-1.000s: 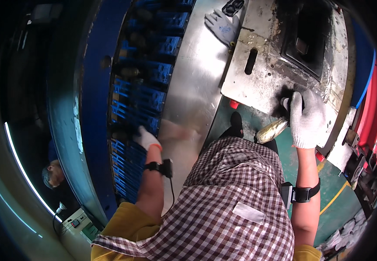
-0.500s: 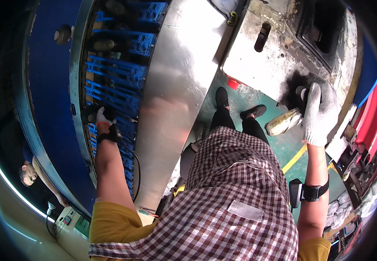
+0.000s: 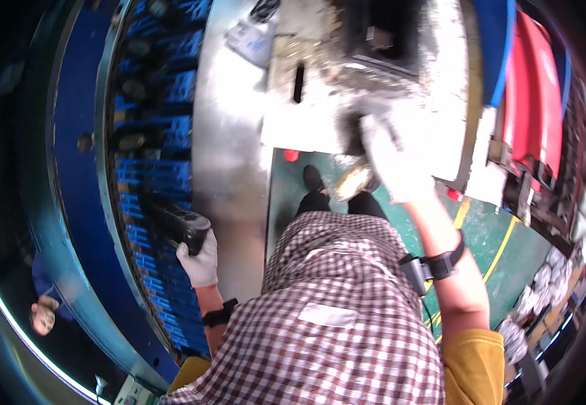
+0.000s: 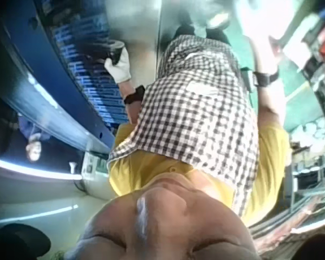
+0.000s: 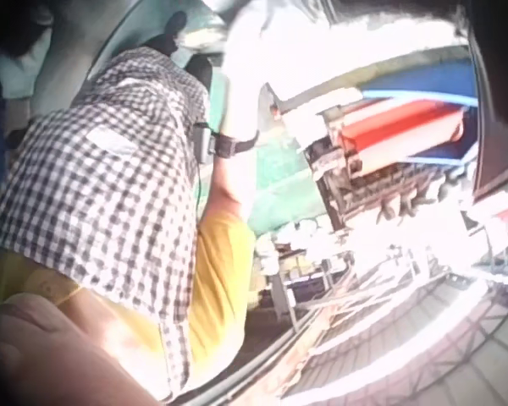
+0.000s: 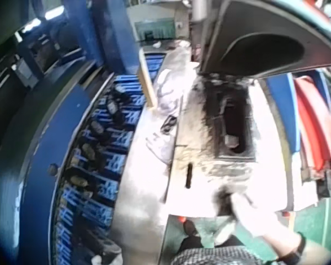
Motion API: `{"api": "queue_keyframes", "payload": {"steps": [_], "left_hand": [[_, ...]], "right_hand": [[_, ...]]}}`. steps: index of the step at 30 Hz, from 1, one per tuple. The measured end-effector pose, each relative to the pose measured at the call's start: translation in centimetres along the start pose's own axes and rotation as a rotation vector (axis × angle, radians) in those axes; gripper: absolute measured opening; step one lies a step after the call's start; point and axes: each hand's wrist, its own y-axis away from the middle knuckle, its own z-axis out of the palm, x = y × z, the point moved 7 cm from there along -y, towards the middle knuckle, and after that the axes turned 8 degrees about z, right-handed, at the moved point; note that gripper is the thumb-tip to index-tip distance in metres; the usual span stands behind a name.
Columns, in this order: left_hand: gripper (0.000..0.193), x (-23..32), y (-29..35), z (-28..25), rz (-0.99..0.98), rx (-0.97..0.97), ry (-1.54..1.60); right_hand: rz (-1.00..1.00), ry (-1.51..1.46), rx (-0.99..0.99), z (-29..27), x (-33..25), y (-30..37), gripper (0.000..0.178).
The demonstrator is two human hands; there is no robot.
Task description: Attaching soles to shoe uppers using a heat press machine and organizing shoe lasts.
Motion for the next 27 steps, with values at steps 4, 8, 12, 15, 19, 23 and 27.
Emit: {"api": "queue_keyframes", "payload": {"steps": [4, 8, 12, 15, 19, 23, 27], "left_hand": [[0.08, -4.9, 2.1, 11.6, -0.195, -0.339, -0.128], [0.084, -9.8, 3.4, 25.3, -0.208, -0.751, -0.47], [0.077, -11.3, 2.7, 34.8, -0.067, -1.1, -0.951], [0.078, -10.9, 4.0, 40.1, 0.253, -0.983, -0.988], [0.075, -5.5, 6.6, 45.2, 0.707, -0.986, -0.843], [0.062, -1.7, 10.0, 49.4, 1.132, -1.026, -0.694], [0.059, 0.0, 11.8, 53.4, 1.332, -1.071, -0.626]], "right_hand": [[-0.003, -0.427, -0.437, 4.3, -6.9, 1.1, 0.043], [0.142, -0.594, -0.654, 8.3, -8.1, 2.2, 0.092], [0.406, -1.058, -0.306, 4.0, -3.5, -1.2, 0.084], [0.474, -1.159, -0.126, 0.6, 1.1, -5.0, 0.076], [0.313, -0.217, 0.214, -2.5, 6.0, -11.5, 0.083], [0.427, 0.193, 0.276, -1.9, 9.0, -15.4, 0.074], [0.426, 0.453, 0.225, 1.2, 9.4, -15.0, 0.07]]}}
